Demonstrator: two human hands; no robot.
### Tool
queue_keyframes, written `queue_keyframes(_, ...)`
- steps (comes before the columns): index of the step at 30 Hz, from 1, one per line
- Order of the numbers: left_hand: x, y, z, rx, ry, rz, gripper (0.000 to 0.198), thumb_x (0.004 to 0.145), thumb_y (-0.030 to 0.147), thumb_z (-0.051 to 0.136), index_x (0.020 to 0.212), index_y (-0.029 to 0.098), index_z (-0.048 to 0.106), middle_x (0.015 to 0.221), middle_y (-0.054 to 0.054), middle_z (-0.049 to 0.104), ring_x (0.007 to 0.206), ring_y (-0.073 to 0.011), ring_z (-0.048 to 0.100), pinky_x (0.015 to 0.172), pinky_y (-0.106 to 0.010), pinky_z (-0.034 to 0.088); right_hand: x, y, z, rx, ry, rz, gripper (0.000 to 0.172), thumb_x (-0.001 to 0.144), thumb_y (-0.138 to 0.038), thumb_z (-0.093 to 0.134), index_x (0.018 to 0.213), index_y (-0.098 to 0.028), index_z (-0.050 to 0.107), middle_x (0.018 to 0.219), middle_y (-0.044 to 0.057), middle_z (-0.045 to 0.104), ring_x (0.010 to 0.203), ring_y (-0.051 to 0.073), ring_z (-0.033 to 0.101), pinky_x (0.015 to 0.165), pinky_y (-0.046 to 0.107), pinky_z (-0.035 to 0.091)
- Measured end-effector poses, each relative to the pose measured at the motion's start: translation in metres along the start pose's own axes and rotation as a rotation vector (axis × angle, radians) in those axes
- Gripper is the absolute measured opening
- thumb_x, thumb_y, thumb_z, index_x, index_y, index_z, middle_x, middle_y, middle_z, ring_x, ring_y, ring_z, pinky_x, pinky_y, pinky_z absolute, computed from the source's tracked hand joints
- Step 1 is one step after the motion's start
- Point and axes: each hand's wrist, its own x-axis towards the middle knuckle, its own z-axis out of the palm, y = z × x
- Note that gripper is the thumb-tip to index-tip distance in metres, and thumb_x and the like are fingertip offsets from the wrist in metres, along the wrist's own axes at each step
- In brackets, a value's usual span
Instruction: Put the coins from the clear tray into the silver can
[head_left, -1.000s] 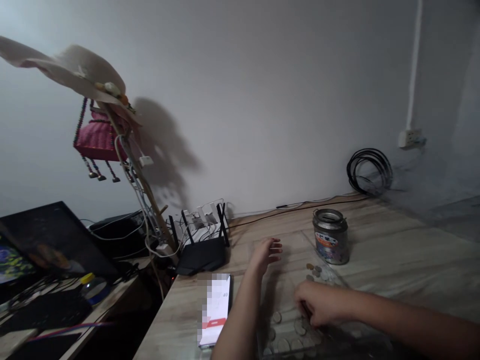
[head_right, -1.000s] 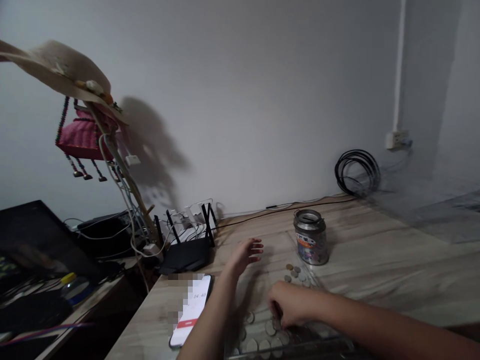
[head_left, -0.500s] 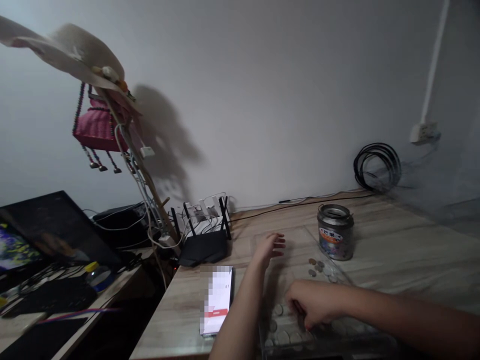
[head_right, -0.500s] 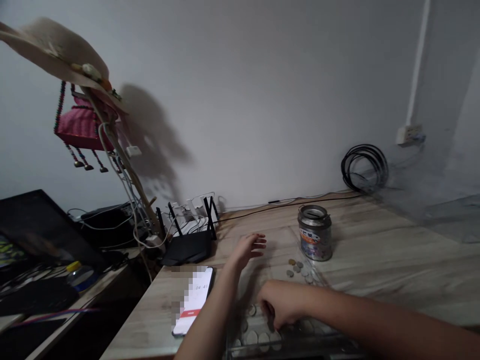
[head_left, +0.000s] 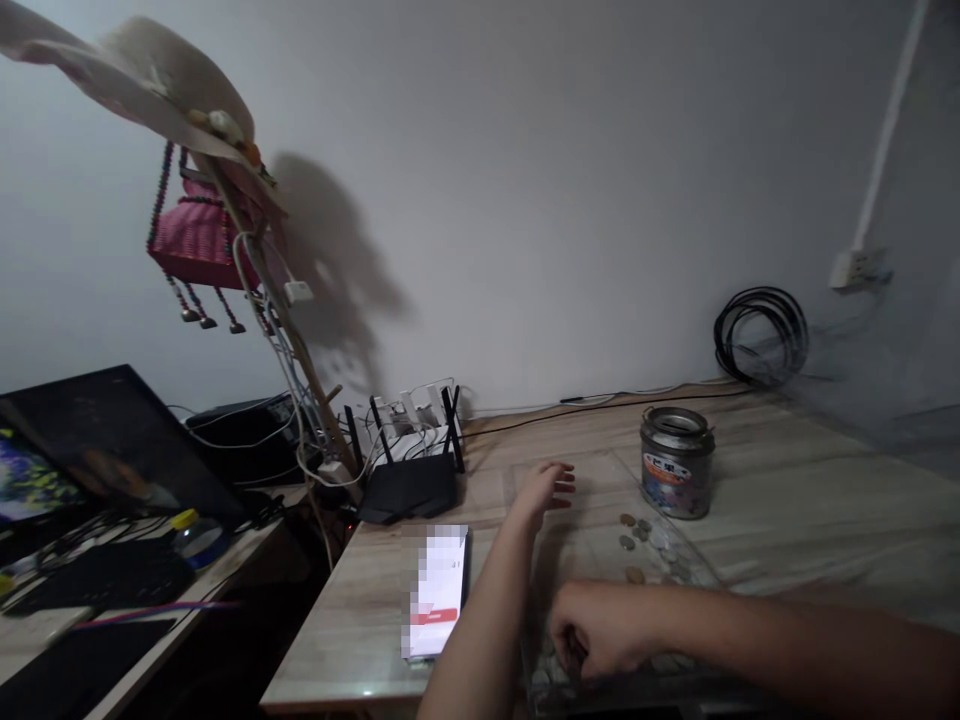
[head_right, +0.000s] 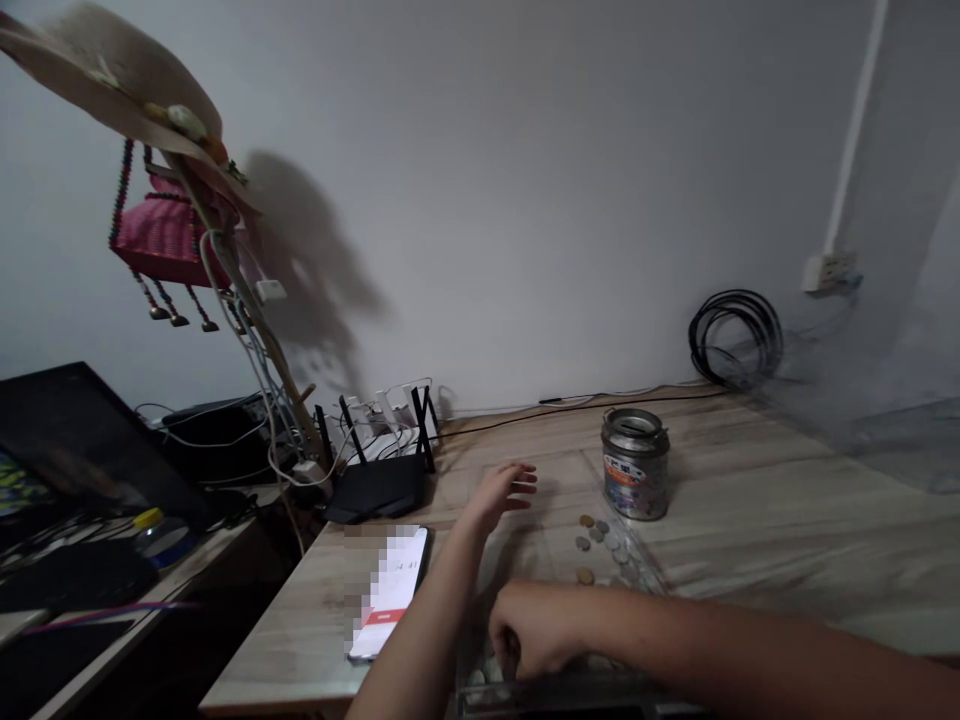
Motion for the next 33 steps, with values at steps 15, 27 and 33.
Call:
queue_keyframes(15, 0.001, 0.000, 0.000, 0.022, 0.014, -0.002, 0.027, 0.070, 0.031, 0.041, 0.089, 0.017, 0.054, 0.095, -0.007, 0.054, 0.075, -0.0123, 0.052, 0.059, -0.022, 0.040, 0.000, -0.002, -0.016, -0.061, -0.023, -0.024, 0.027, 0.049, -0.015, 0.060, 0.077, -0.015, 0.062, 0.059, -0.005, 0.049, 0.048, 0.006, 0.039, 0.042, 0.015, 0.028)
queue_keyframes(27, 0.002, -0.003, 0.000, 0.034, -0.003, -0.001, 0.027, 0.070, 0.033, 0.043, 0.088, 0.017, 0.054, 0.091, -0.007, 0.055, 0.074, -0.0123, 0.052, 0.061, -0.024, 0.041, -0.036, 0.016, -0.025, -0.085, -0.172, 0.135, 0.035, 0.046, -0.008, 0.059, 0.079, -0.018, 0.063, 0.054, -0.008, 0.045, 0.044, 0.005, 0.036, 0.042, 0.017, 0.026)
queue_keyframes(33, 0.002, -0.004, 0.002, 0.025, -0.059, -0.023, 0.027, 0.070, 0.034, 0.044, 0.087, 0.016, 0.054, 0.087, -0.007, 0.056, 0.070, -0.0115, 0.052, 0.060, -0.024, 0.040, -0.037, 0.020, -0.032, -0.218, -0.273, 0.235, 0.026, 0.042, -0.012, 0.066, 0.067, -0.018, 0.062, 0.046, -0.010, 0.040, 0.041, 0.005, 0.036, 0.042, 0.018, 0.026)
